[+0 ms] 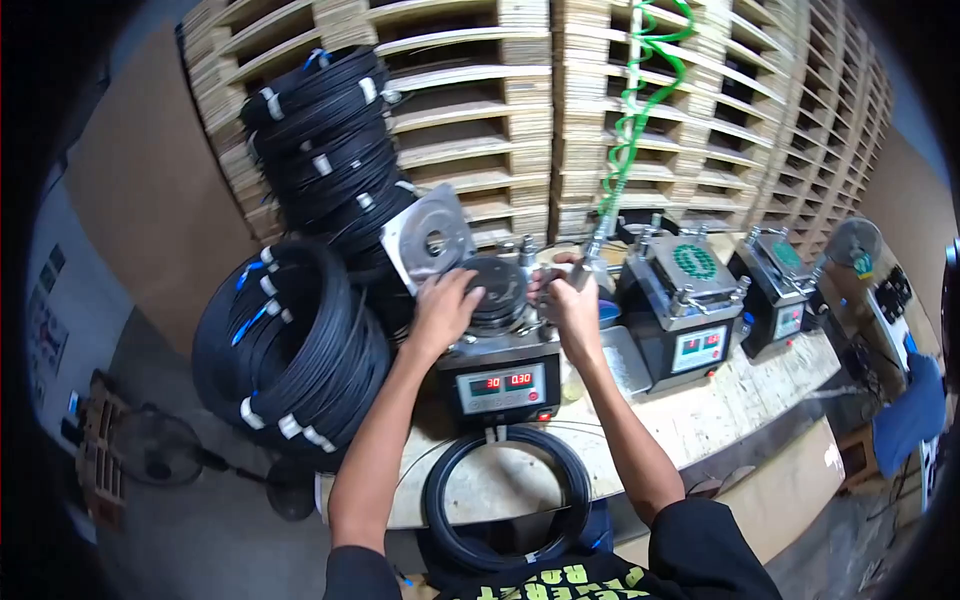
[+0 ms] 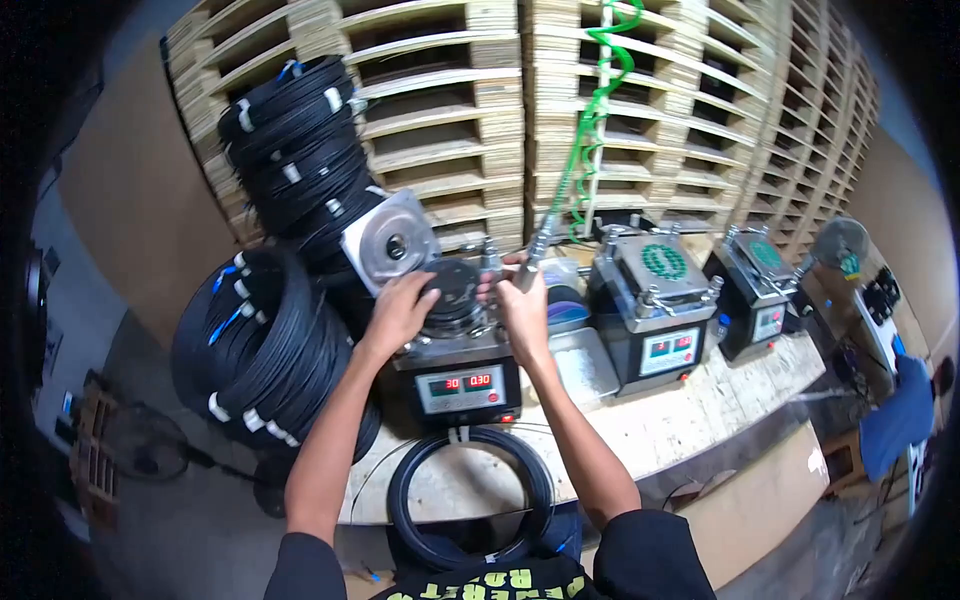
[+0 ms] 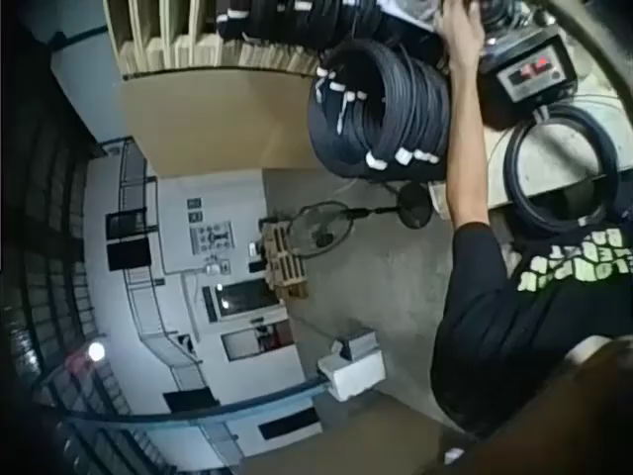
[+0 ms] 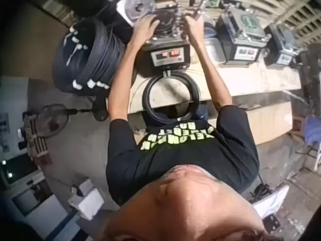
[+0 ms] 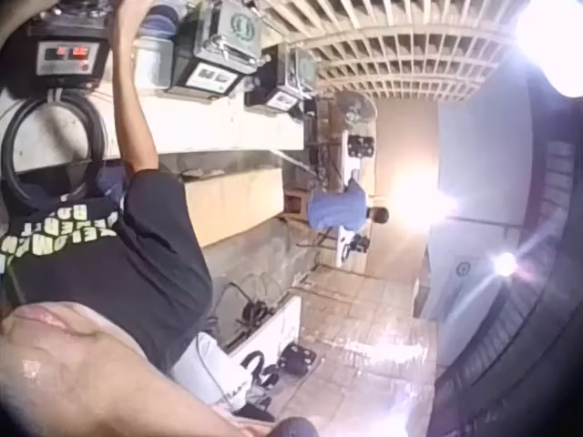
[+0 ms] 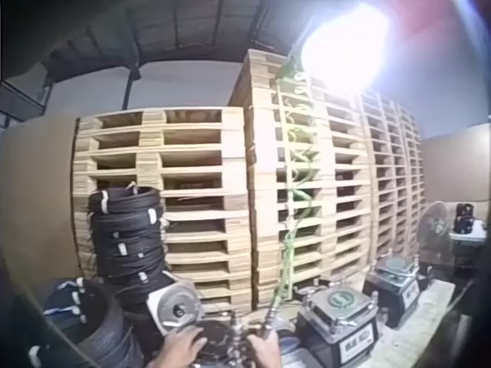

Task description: Apply blue sealant to the ends of cable connectors and place the wire coils into a heat-sealing machine.

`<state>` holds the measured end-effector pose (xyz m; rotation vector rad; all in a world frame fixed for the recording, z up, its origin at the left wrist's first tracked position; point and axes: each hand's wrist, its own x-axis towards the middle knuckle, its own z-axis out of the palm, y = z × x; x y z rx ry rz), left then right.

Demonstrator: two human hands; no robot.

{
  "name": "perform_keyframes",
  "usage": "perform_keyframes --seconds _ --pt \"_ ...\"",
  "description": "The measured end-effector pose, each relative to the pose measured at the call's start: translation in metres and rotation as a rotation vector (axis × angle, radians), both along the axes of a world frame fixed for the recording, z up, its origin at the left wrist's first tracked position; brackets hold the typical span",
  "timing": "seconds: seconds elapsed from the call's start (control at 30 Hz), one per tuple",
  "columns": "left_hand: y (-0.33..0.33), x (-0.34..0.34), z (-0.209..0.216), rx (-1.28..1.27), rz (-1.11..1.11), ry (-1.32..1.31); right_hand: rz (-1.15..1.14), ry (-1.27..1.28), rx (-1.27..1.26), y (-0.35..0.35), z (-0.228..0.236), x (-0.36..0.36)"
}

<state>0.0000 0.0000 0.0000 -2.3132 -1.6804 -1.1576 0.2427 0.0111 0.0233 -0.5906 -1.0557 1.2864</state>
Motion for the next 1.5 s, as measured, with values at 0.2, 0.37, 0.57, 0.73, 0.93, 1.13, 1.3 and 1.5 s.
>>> perform_keyframes --seconds 0.2,0.37,0.57,0.73,0.93,1.13,1.3,1.5 --pt "0.008 0.022 0.007 -0.037 -0.001 -0.097 -0.151 -0.412 0.034 0.030 0.026 0.078" --pt "0.010 0.016 -0.002 0.194 0.254 -0.172 -0.423 -0.977 0.145 0.124 0.050 0.172" --pt "0.014 0.045 -0.001 0.416 0.460 -0.338 -0.826 -0.949 0.183 0.222 0.061 0.270" --pt "0.015 0.009 -0.019 0.356 0.529 -0.410 -0.758 -0.877 0.050 0.253 0.062 0.257" --pt "0.018 0.017 -0.019 0.170 0.388 -0.512 -0.831 -0.969 0.176 0.238 0.036 0.271" --pt "0.019 0.007 -0.026 0.146 0.369 -0.523 -0.424 -0.924 0.353 0.141 0.012 0.220" --pt "0.034 0.006 -0.023 0.128 0.341 -0.528 0.031 -0.955 0.151 0.028 -0.019 0.187" --pt "0.033 0.010 -0.024 0.102 0.373 -0.536 -0.057 -1.359 0.229 -0.021 -0.152 0.162"
